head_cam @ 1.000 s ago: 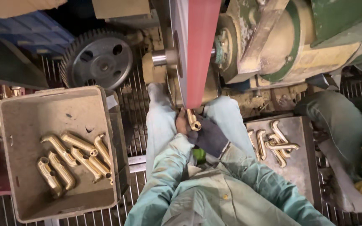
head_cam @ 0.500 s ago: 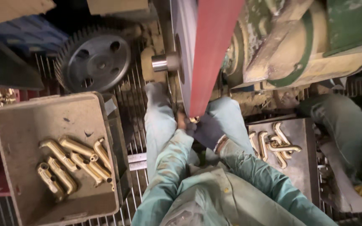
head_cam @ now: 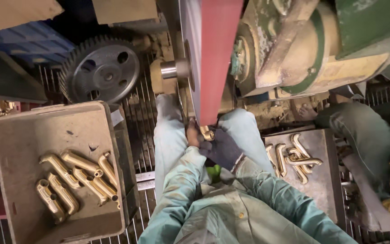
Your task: The person sits at a belt grinding machine and repeatedly picks up brass-colored metal pipe fittings from a nearby bin. They press each fitting against the moving abrasive belt to smooth or deburr the surfaces, then place the finished pieces onto a metal tray to the right.
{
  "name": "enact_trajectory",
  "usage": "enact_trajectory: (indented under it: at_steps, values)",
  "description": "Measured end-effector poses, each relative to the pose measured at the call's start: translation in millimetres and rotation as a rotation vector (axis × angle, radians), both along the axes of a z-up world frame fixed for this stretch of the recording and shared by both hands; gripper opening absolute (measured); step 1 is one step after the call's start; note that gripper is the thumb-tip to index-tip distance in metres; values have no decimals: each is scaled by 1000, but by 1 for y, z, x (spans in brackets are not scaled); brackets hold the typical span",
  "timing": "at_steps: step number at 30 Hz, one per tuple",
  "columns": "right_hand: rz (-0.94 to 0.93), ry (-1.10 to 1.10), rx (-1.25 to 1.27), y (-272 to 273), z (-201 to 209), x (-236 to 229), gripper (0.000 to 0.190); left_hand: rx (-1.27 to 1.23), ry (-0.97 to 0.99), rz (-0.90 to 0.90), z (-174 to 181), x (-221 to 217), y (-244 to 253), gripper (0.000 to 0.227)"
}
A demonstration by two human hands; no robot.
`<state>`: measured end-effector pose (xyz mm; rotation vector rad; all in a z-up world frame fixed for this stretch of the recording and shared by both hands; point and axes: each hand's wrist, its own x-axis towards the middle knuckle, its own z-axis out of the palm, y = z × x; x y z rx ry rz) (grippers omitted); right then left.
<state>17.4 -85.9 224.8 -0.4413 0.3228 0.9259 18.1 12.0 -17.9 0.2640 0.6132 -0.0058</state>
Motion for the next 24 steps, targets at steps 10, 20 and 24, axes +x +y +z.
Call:
enact_trajectory:
  at_steps: [10, 20, 24]
  values:
    - [-46, 90, -89, 11, -17, 20, 11, -6, 9, -110, -7, 15, 1, 49]
    - [12, 30, -110, -10, 13, -16, 20, 643, 47, 28, 14, -17, -5, 42]
    - [-1, 23, -206, -1, 12, -4, 19, 398, 66, 49, 13, 2, 2, 41]
